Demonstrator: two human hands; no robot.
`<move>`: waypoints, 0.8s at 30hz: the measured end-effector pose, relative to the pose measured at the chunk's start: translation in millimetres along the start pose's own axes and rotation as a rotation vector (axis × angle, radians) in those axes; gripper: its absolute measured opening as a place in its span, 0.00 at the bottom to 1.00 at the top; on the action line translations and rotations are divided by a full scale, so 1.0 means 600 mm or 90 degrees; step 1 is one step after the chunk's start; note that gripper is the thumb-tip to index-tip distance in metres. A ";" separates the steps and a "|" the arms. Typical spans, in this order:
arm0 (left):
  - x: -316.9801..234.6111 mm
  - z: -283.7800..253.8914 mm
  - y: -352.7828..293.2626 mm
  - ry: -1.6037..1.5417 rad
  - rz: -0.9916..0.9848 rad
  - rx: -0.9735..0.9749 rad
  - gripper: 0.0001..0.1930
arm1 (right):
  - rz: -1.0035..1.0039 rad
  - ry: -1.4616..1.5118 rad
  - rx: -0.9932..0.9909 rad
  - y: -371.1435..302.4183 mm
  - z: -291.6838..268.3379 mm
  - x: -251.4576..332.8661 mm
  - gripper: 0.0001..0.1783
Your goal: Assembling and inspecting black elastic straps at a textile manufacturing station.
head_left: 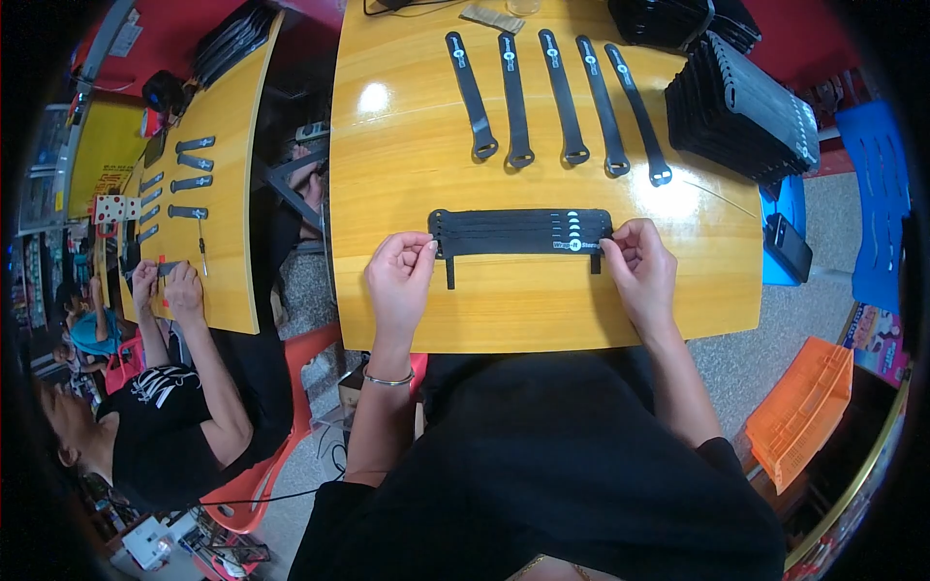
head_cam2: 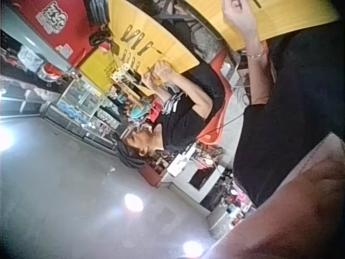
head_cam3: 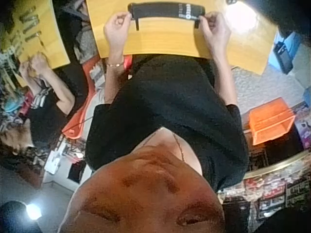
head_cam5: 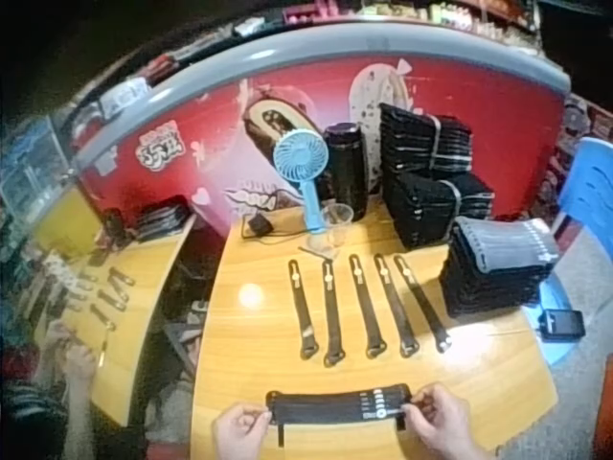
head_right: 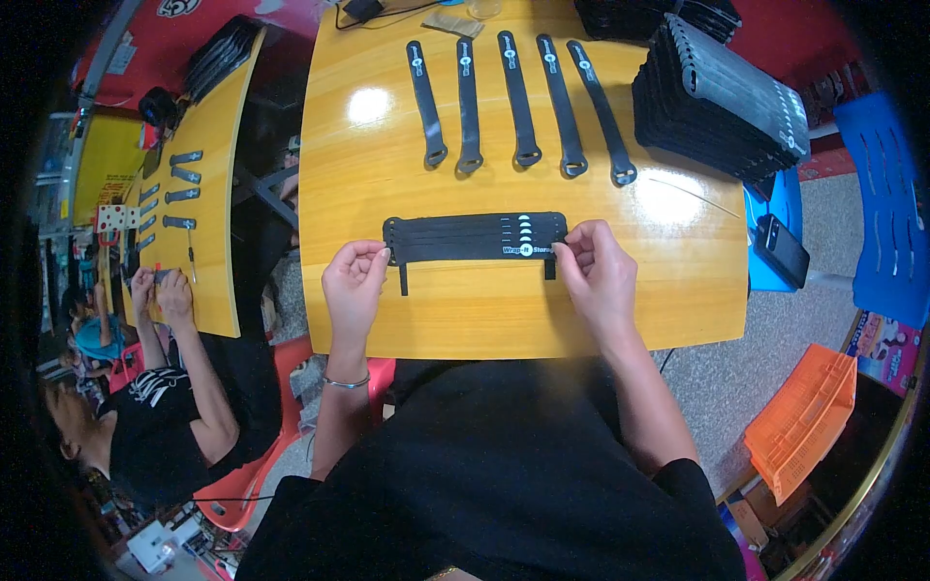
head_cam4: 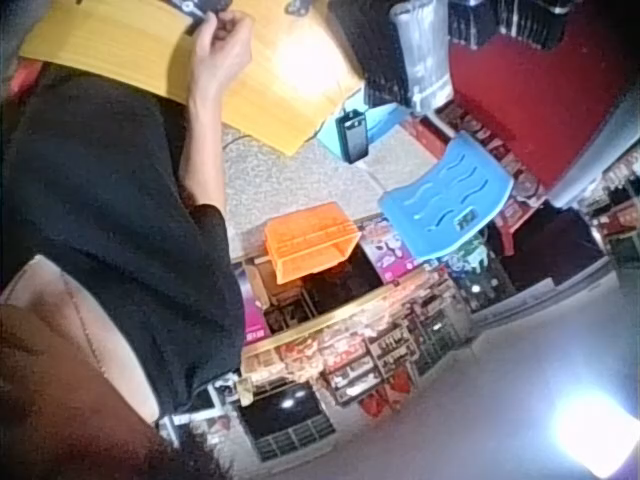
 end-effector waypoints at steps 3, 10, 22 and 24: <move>0.000 0.000 0.000 0.005 0.002 -0.001 0.03 | -0.008 -0.014 0.000 0.001 0.000 0.003 0.09; -0.002 0.001 0.000 0.013 0.010 -0.001 0.03 | -0.022 -0.022 -0.004 0.001 0.001 0.003 0.09; -0.007 0.003 -0.003 0.006 0.025 0.003 0.03 | -0.034 -0.049 -0.007 0.001 0.000 0.008 0.10; -0.006 0.002 -0.003 0.004 0.025 0.003 0.03 | -0.039 -0.053 -0.008 0.001 0.000 0.012 0.10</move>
Point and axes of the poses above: each hand's wrist, its own y-axis towards the middle knuckle, its own z-axis out of the palm, x = y × z, the point moved 9 cm from there along y, towards the middle knuckle, and after that the axes turned 14 degrees about -z, right-handed, at the moved point
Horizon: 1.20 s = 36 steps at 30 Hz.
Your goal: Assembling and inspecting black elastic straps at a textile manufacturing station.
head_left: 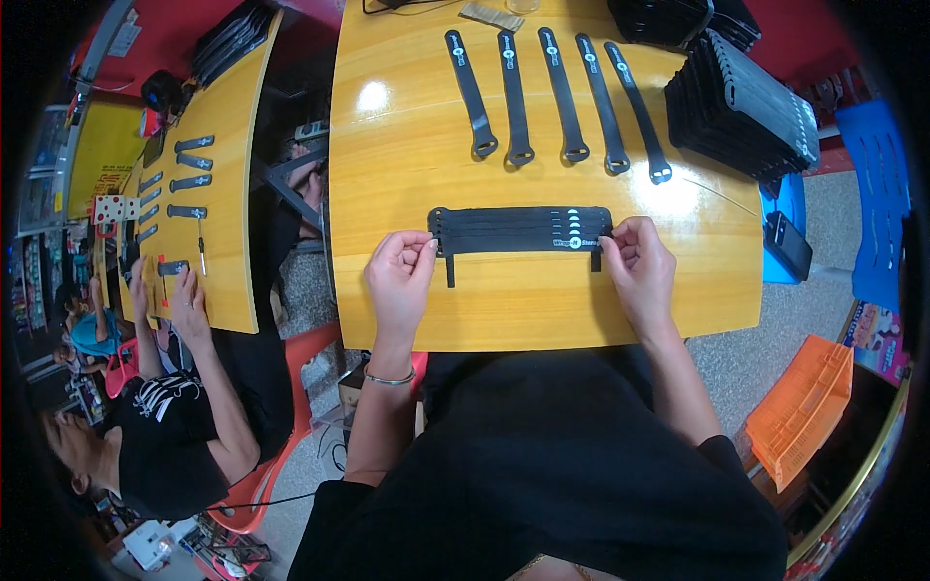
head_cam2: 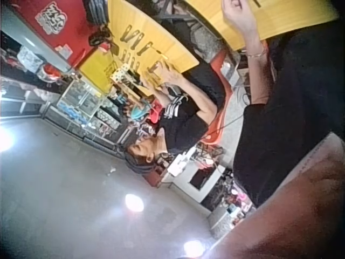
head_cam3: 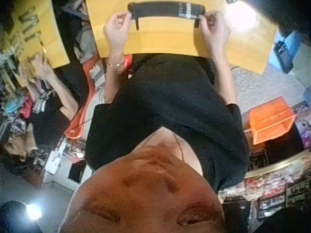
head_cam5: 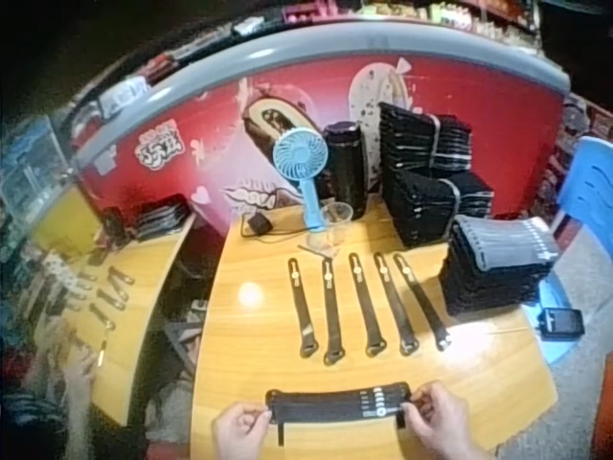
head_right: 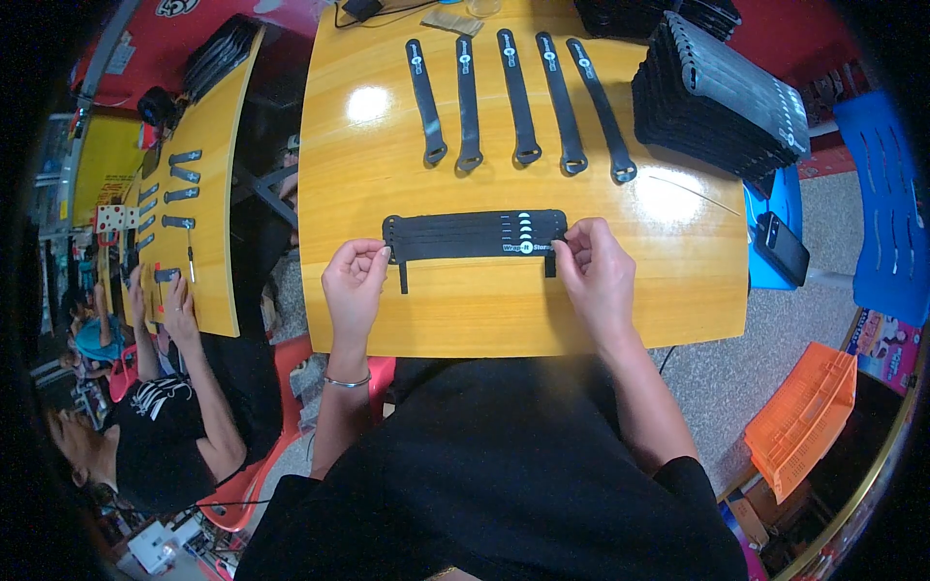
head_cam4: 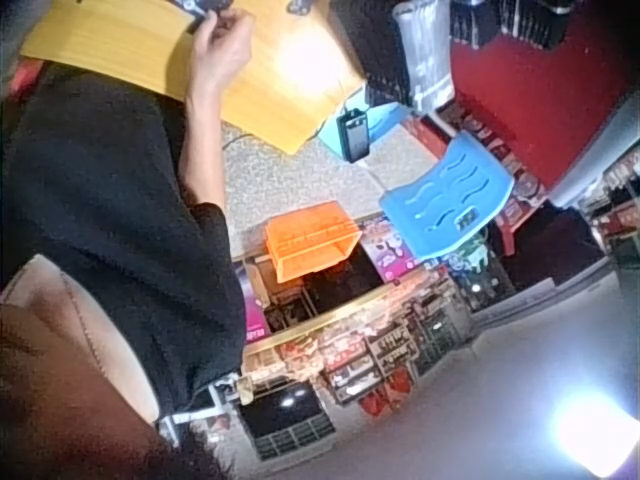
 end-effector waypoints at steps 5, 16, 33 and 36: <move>0.001 -0.001 0.000 0.010 0.006 -0.010 0.03 | -0.001 -0.032 0.006 0.001 0.000 0.006 0.11; -0.020 -0.003 -0.016 0.147 0.111 -0.085 0.08 | -0.034 -0.063 -0.018 -0.003 -0.007 0.005 0.19; -0.138 0.082 0.176 0.638 0.197 -0.270 0.53 | 0.040 0.275 -0.133 -0.020 -0.019 -0.036 0.15; -0.121 -0.010 0.171 0.705 0.120 -0.361 0.55 | 0.039 0.266 -0.126 -0.021 -0.019 -0.035 0.15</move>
Point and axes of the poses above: each hand's wrist, its own y-axis towards the middle knuckle, its own z-axis out of the palm, x = y × z, the point moved 9 cm from there along y, towards the middle knuckle, and after that the axes turned 14 degrees about -z, right-handed, at the moved point
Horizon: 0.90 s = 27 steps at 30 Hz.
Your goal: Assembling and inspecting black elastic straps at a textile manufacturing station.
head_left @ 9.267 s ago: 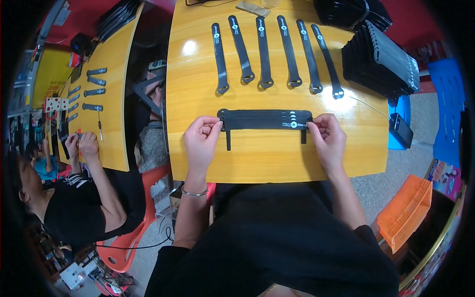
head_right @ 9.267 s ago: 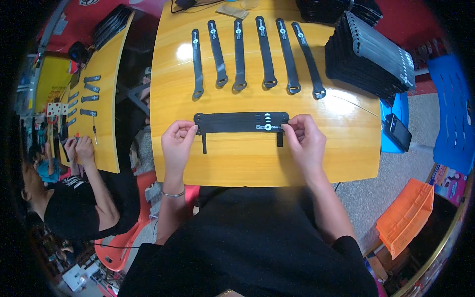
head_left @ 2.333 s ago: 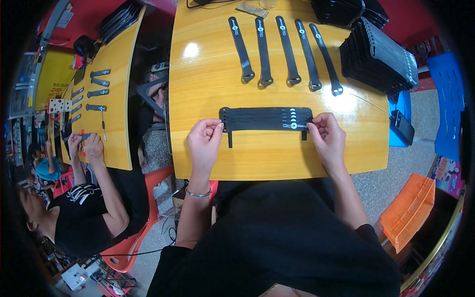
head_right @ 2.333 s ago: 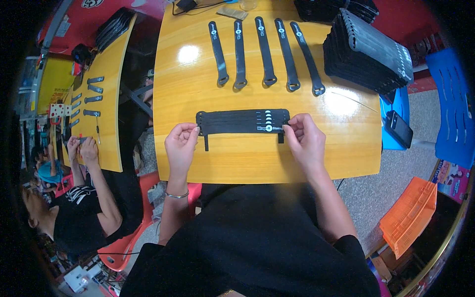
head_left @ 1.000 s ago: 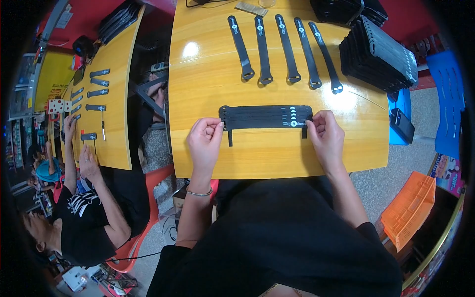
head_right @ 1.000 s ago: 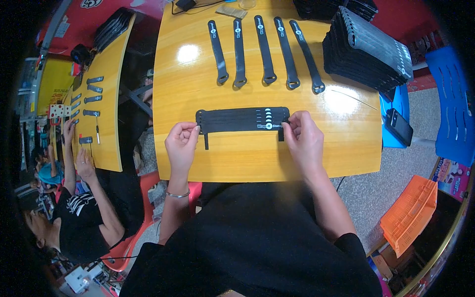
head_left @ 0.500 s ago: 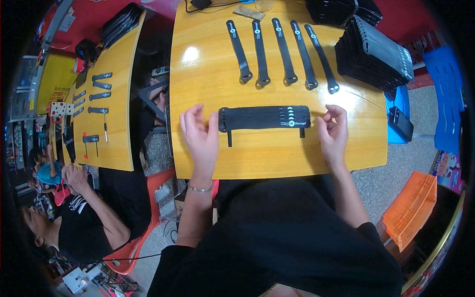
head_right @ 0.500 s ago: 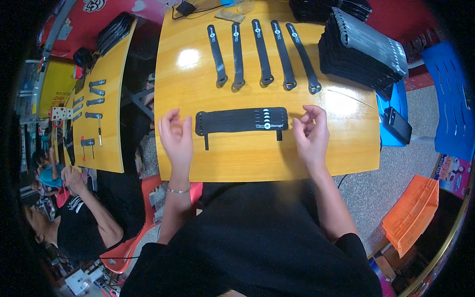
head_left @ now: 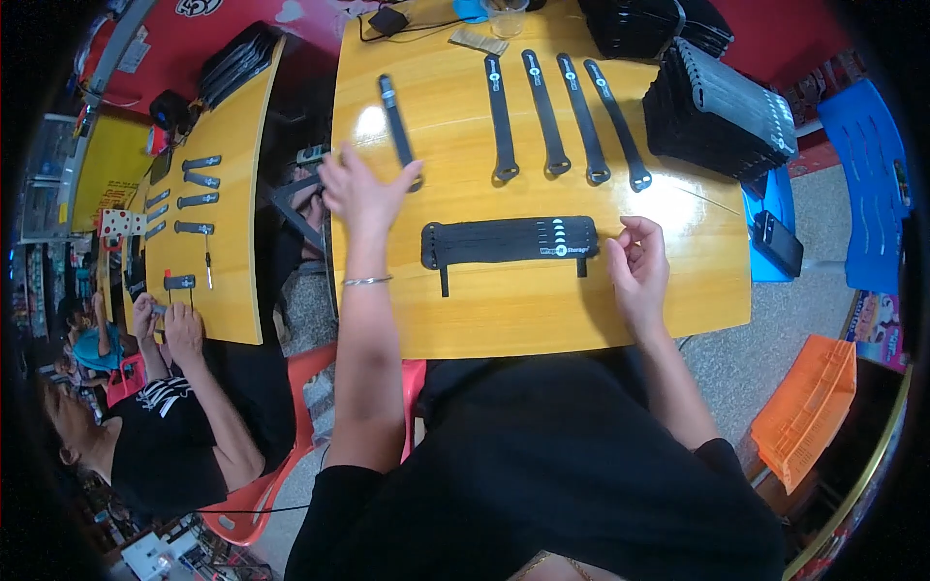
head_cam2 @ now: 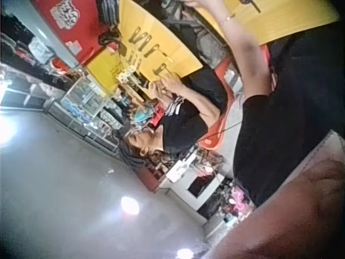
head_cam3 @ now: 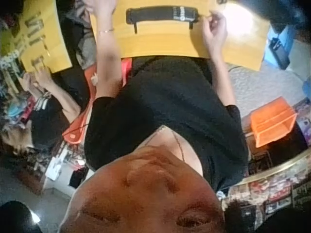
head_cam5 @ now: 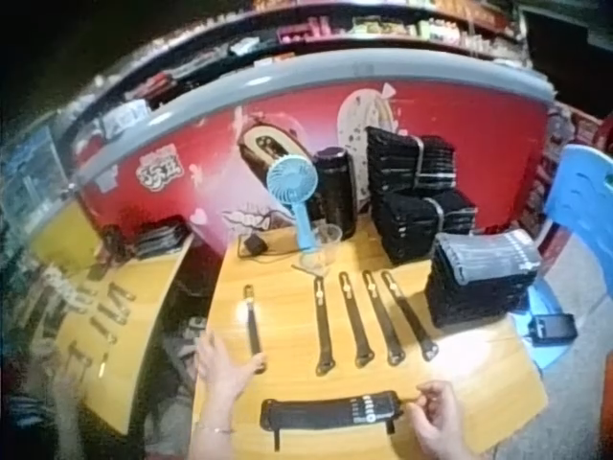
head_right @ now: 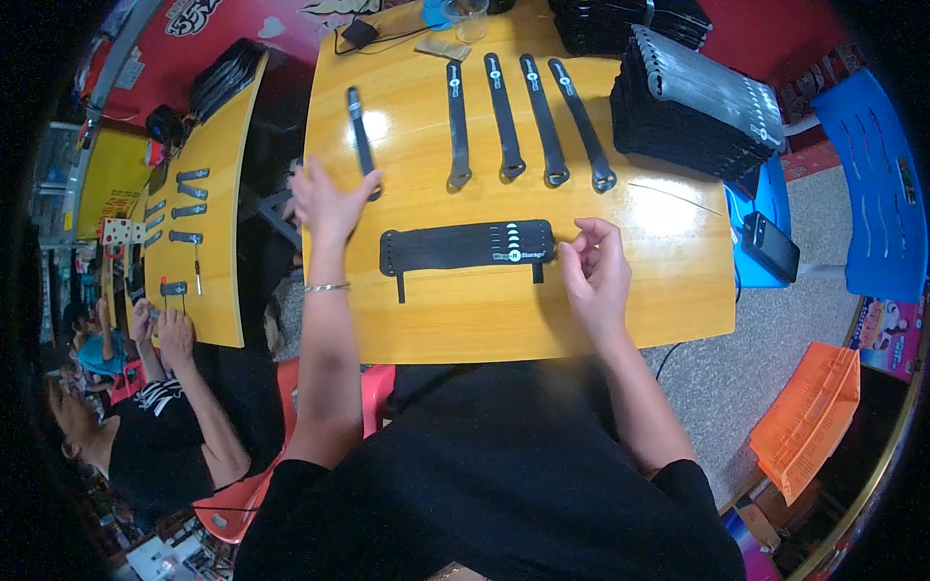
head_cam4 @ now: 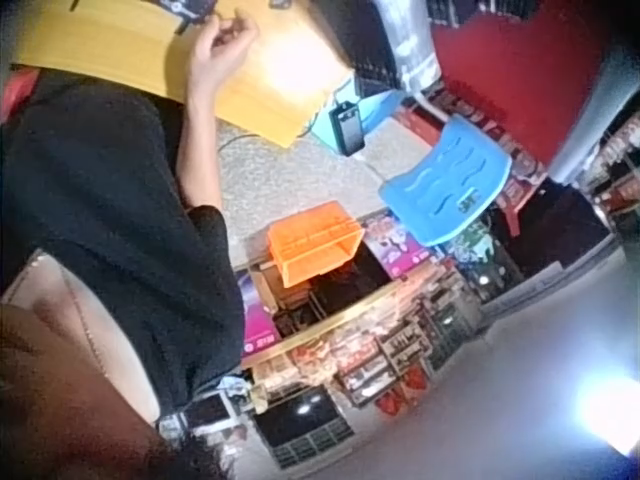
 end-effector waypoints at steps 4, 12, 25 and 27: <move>0.154 0.028 0.025 -0.254 -0.076 0.104 0.39 | -0.012 -0.036 0.018 0.003 0.006 0.006 0.15; 0.188 -0.059 -0.018 -0.255 -0.133 0.023 0.15 | -0.016 -0.017 0.008 0.004 0.006 0.009 0.15; -0.048 -0.135 -0.245 -0.605 0.231 0.420 0.05 | 0.160 0.381 0.107 -0.009 0.060 0.043 0.20; -0.038 -0.104 -0.253 -0.640 0.182 0.490 0.09 | 0.175 0.364 0.125 -0.013 0.046 0.038 0.08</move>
Point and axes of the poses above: each hand's wrist, its own y-axis towards the middle knuckle, its own z-axis out of the palm, x = y × z, the point moved 9 cm from there along y, towards the middle knuckle, and after that the axes turned 14 degrees about -z, right-handed, at the moved point
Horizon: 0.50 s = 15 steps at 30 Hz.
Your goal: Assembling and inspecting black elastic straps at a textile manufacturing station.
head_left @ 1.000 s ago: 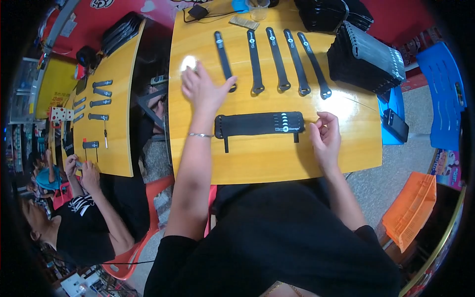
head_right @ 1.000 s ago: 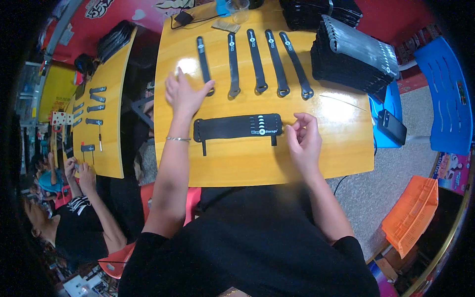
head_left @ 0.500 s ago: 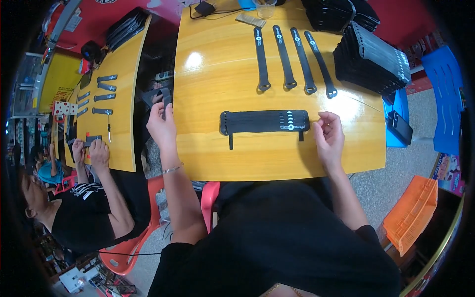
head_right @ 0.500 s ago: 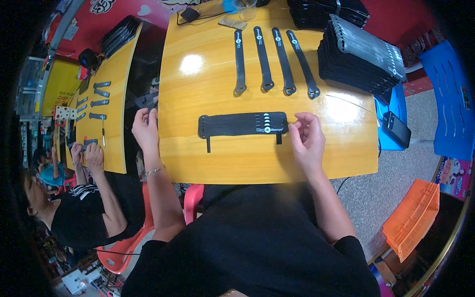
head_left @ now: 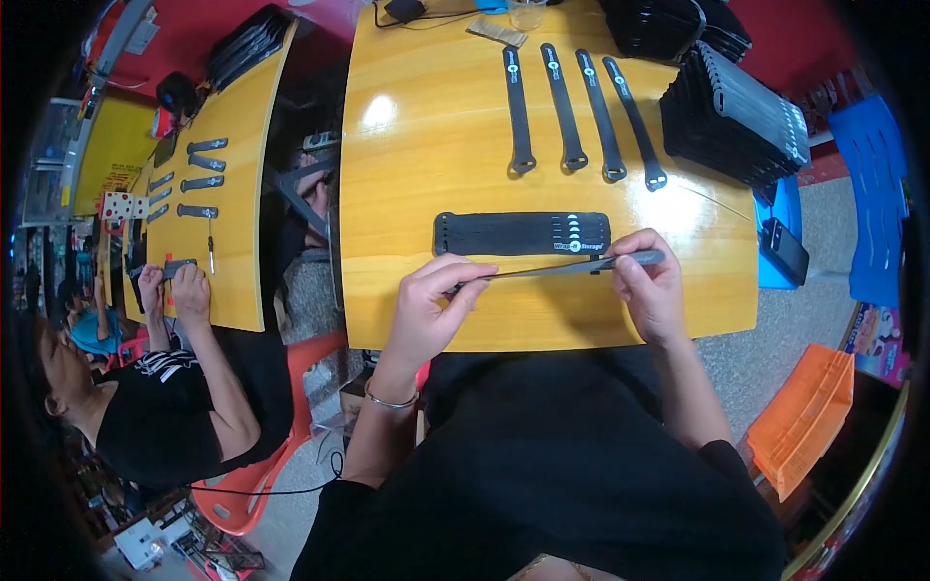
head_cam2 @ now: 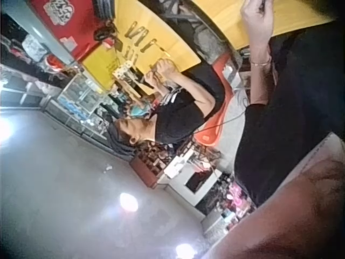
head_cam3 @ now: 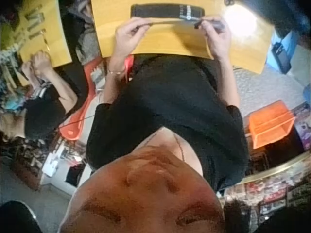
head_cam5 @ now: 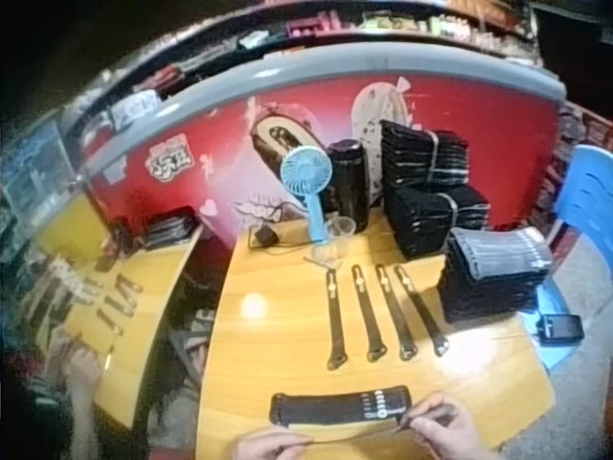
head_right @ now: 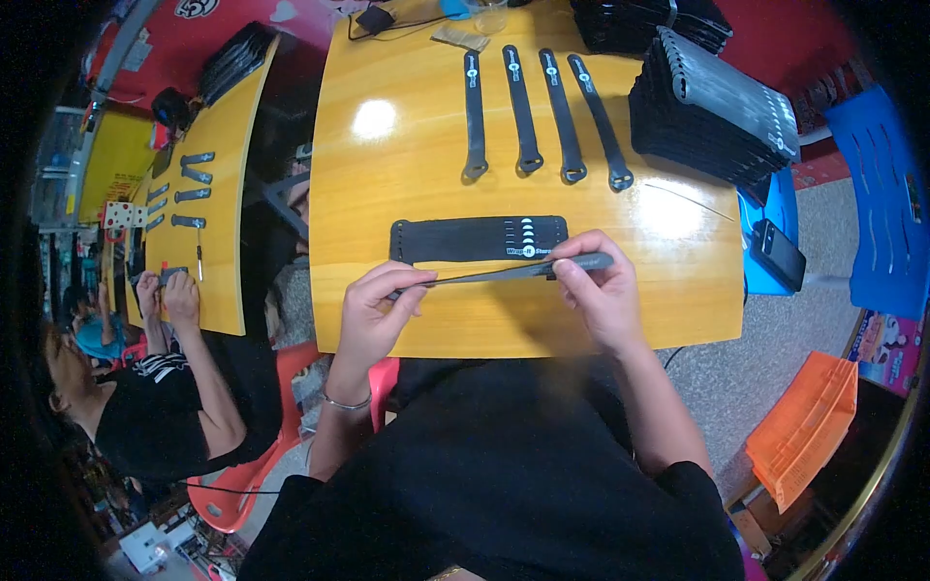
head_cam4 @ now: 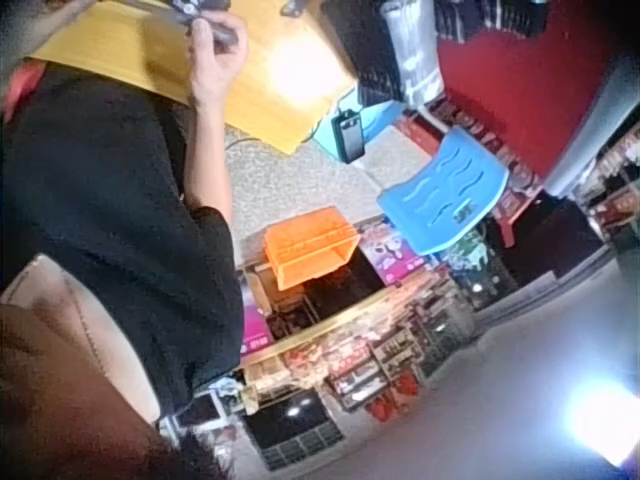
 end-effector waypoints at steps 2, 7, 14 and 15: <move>0.019 0.001 -0.006 -0.028 -0.040 0.010 0.11 | -0.001 -0.081 -0.017 -0.004 -0.020 -0.003 0.06; 0.064 -0.011 -0.010 -0.119 -0.156 -0.002 0.13 | -0.030 -0.207 0.002 -0.009 -0.029 -0.004 0.07; 0.129 -0.047 0.000 -0.221 -0.222 -0.099 0.07 | 0.015 -0.337 -0.030 -0.008 -0.036 -0.017 0.08; 0.130 -0.049 0.002 -0.234 -0.221 -0.104 0.07 | -0.041 -0.346 -0.035 -0.003 -0.035 -0.007 0.08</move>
Point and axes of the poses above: each hand's wrist, its own y-axis towards the middle knuckle, its own z-axis out of the palm, x = y × z, the point moved 9 cm from there along y, towards the middle knuckle, and after that the axes turned 14 degrees about -z, right-handed, at the moved point
